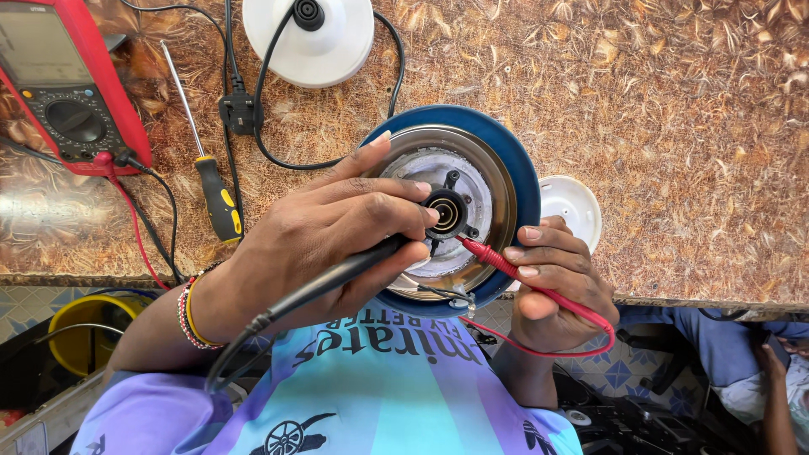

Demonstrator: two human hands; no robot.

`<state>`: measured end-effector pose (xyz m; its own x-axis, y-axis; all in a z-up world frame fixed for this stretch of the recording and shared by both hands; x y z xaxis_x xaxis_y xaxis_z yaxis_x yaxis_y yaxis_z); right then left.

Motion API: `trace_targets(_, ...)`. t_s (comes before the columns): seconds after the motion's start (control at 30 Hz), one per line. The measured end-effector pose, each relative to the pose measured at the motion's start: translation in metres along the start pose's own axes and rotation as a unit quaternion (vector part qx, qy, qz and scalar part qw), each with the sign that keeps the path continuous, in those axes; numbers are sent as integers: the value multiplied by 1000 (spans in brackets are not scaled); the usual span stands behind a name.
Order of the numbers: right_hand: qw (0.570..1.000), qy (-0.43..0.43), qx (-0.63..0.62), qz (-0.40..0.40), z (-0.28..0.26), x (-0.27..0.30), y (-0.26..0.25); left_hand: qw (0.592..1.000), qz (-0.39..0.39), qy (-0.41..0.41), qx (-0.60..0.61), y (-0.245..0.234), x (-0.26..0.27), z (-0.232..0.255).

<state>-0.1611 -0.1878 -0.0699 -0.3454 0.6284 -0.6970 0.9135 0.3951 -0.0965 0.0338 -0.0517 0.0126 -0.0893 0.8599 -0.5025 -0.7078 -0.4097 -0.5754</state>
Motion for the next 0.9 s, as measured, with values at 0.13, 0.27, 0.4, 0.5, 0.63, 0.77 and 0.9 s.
trace_targets(0.13,1000,5,-11,-7,1,-2,0,1000,-8,-27,11,0,1,-3)
trace_targets(0.27,1000,8,-11,-8,0,-2,1,1000,-12,-27,6,1,1,-4)
trace_targets(0.4,1000,-10,-17,0,2,-3,5,1000,7,-25,-10,-3,0,-7)
trace_targets(0.5,1000,-18,-15,1,-6,-9,15,999,20,-32,14,-10,-3,-12)
trace_targets(0.63,999,-10,-7,-39,-17,-31,28,997,8,-69,33,-17,-9,-24)
trace_targets(0.77,996,5,17,-85,-26,-46,38,998,7,-68,8,-26,-12,-32)
trace_targets(0.9,994,4,30,-103,-33,-54,45,995,-2,-103,4,-28,-12,-44)
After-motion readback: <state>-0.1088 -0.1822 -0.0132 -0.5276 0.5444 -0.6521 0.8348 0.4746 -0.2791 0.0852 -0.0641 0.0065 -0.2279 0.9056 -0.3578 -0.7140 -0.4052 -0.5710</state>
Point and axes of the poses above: each hand's wrist, its own x-axis away from the middle knuckle, its own y-axis out of the palm, z = x × y, the point moved 5 cm from there along -x, towards the middle knuckle, and after that the axes turned 1 degree about y, right-handed, at the moved point
